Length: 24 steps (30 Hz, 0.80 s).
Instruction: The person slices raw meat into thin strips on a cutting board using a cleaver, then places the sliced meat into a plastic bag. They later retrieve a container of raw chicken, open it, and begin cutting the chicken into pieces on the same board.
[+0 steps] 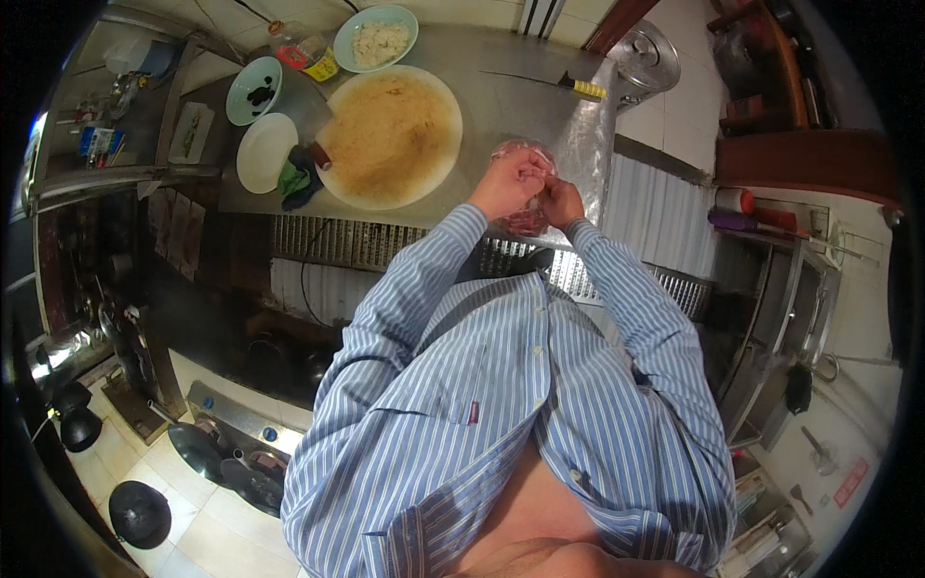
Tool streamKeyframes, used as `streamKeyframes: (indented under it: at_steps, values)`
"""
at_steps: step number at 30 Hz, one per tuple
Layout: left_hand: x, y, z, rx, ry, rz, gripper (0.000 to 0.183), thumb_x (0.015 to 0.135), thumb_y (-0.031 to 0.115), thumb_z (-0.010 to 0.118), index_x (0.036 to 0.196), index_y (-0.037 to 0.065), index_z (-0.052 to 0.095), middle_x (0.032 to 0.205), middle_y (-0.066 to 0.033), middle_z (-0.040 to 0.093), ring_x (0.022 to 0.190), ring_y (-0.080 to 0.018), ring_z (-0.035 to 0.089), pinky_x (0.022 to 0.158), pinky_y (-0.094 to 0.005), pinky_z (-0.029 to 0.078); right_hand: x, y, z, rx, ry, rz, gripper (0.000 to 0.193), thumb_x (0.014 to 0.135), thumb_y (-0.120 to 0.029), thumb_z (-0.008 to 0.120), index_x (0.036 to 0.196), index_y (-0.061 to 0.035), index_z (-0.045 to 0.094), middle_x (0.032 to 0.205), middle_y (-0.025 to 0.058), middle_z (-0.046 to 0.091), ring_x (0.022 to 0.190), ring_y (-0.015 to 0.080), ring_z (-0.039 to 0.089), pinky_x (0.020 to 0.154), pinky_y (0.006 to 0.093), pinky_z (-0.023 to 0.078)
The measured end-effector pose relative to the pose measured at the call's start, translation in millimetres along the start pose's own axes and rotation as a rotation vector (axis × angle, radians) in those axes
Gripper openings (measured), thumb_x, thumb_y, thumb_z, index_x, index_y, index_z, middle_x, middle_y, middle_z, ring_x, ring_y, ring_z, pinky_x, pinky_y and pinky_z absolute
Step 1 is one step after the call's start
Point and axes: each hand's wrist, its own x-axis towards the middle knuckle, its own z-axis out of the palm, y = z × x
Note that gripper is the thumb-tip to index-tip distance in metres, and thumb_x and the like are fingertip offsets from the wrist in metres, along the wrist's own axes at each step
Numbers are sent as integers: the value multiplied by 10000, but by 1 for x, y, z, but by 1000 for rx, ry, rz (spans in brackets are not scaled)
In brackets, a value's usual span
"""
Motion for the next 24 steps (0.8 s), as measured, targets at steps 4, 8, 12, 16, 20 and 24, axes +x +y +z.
streamKeyframes:
  at_steps: [4, 8, 12, 16, 20, 24]
  values:
    - [18, -34, -8, 530, 328, 40, 176, 855, 34, 707, 1027, 43, 671, 1048, -165, 726, 943, -278, 714, 848, -365, 566, 3, 4, 24, 368, 28, 355, 196, 960, -146, 679, 1045, 23, 731, 918, 115, 760, 857, 169, 664, 792, 321, 527]
    - [26, -58, -13, 671, 44, 94, 185, 834, 44, 727, 1007, 53, 664, 951, -179, 715, 881, -338, 705, 794, -414, 566, 1, -6, 19, 292, 121, 320, 232, 968, -179, 681, 1040, 31, 747, 915, 178, 748, 816, 224, 675, 787, 365, 534]
    - [27, -71, -5, 591, 33, 56, 167, 824, 34, 716, 984, 54, 675, 875, -158, 713, 839, -348, 696, 793, -447, 562, 0, -9, 15, 335, 160, 266, 213, 962, -137, 643, 1072, 12, 749, 920, 162, 744, 819, 241, 681, 779, 384, 554]
    - [20, -79, -1, 714, 86, 217, 160, 802, 35, 722, 961, 49, 708, 891, -151, 718, 867, -346, 682, 844, -445, 557, 6, 3, 22, 1019, 33, 689, 205, 957, -86, 623, 1114, -37, 745, 881, 94, 724, 810, 221, 678, 763, 370, 554]
    - [15, -84, -3, 866, 118, 427, 159, 803, 63, 725, 960, 36, 726, 989, -156, 710, 990, -360, 661, 903, -468, 537, 8, 4, 33, 1147, 105, 679, 183, 955, -48, 623, 1097, -42, 739, 878, 77, 726, 803, 216, 684, 759, 365, 556]
    - [12, -85, -3, 970, 103, 456, 181, 810, 102, 711, 984, 54, 728, 1050, -157, 689, 1088, -376, 615, 963, -516, 485, -5, -18, 40, 299, 312, 268, 193, 925, -96, 663, 1068, 10, 739, 923, 192, 751, 812, 323, 724, 763, 396, 566]
